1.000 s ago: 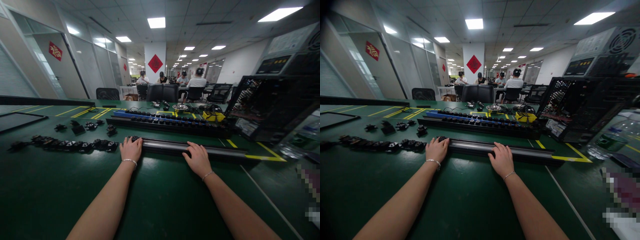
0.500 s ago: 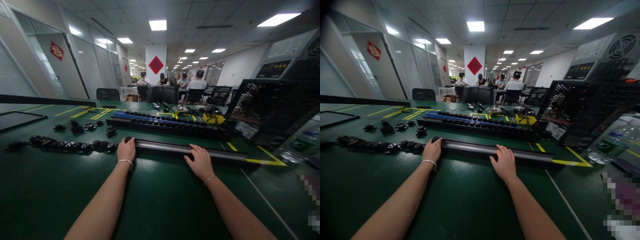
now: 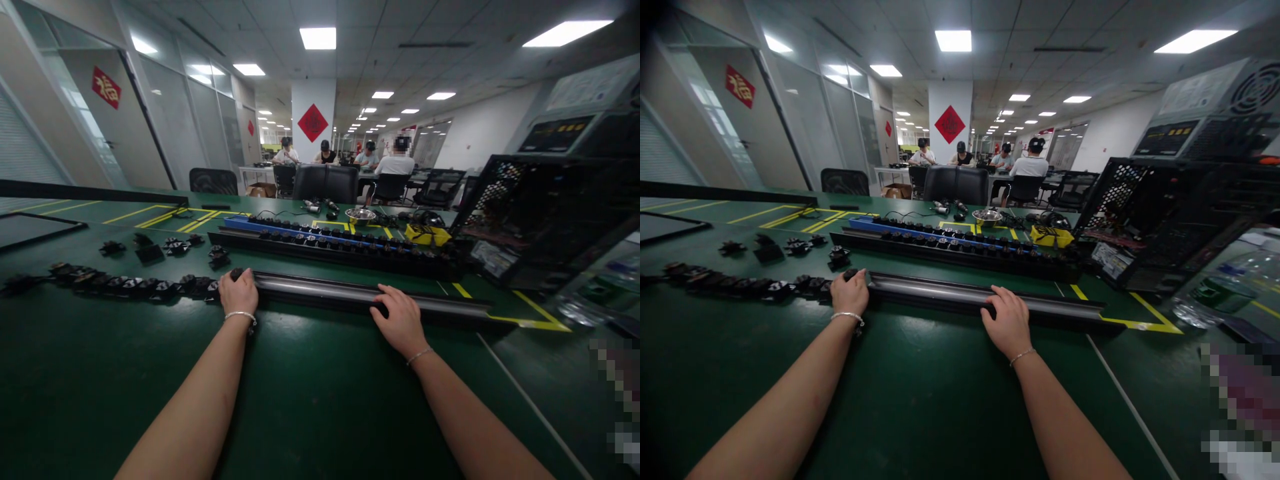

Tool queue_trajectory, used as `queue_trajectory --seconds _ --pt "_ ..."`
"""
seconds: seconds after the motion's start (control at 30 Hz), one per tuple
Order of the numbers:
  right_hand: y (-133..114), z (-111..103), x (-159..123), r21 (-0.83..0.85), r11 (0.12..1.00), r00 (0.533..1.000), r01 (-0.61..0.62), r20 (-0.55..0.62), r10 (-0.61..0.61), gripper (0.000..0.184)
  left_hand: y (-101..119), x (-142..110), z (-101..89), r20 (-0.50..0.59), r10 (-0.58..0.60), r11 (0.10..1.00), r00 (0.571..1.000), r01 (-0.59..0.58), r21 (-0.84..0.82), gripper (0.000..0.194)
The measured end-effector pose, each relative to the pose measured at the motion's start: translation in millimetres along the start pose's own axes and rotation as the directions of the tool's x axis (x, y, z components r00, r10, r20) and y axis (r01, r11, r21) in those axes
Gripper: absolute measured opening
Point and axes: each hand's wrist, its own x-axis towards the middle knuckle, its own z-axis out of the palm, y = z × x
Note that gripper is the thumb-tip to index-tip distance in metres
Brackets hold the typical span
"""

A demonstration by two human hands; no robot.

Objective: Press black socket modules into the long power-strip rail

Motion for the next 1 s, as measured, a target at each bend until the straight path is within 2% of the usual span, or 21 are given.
queue_trajectory --seconds 0.5,0.7,0.83,1.0 --pt "-0.8 1.6 2.6 0.002 1.000 0.999 -0.003 0.033 0.003 0.020 -1.7 2.9 -11.0 0.015 -0.100 0.995 0.995 0.100 0.006 0.056" --pt "0.1 6.5 5.3 -0.003 1.000 0.999 0.012 0.032 -0.012 0.021 -4.2 -11.0 -25.7 0.008 -0.142 0.989 0.990 0.142 0.037 0.063" --pt "-2.4 9.7 9.1 -0.037 0.999 1.000 0.015 0.025 -0.014 0.021 -16.8 -14.9 -38.5 -0.006 -0.064 0.981 0.998 0.064 0.185 0.064" --pt "-4.2 10.7 10.6 -0.059 0.998 0.998 0.028 0.051 -0.025 0.023 -41.8 -4.0 -48.1 0.080 -0.119 0.958 0.990 0.093 0.273 0.060"
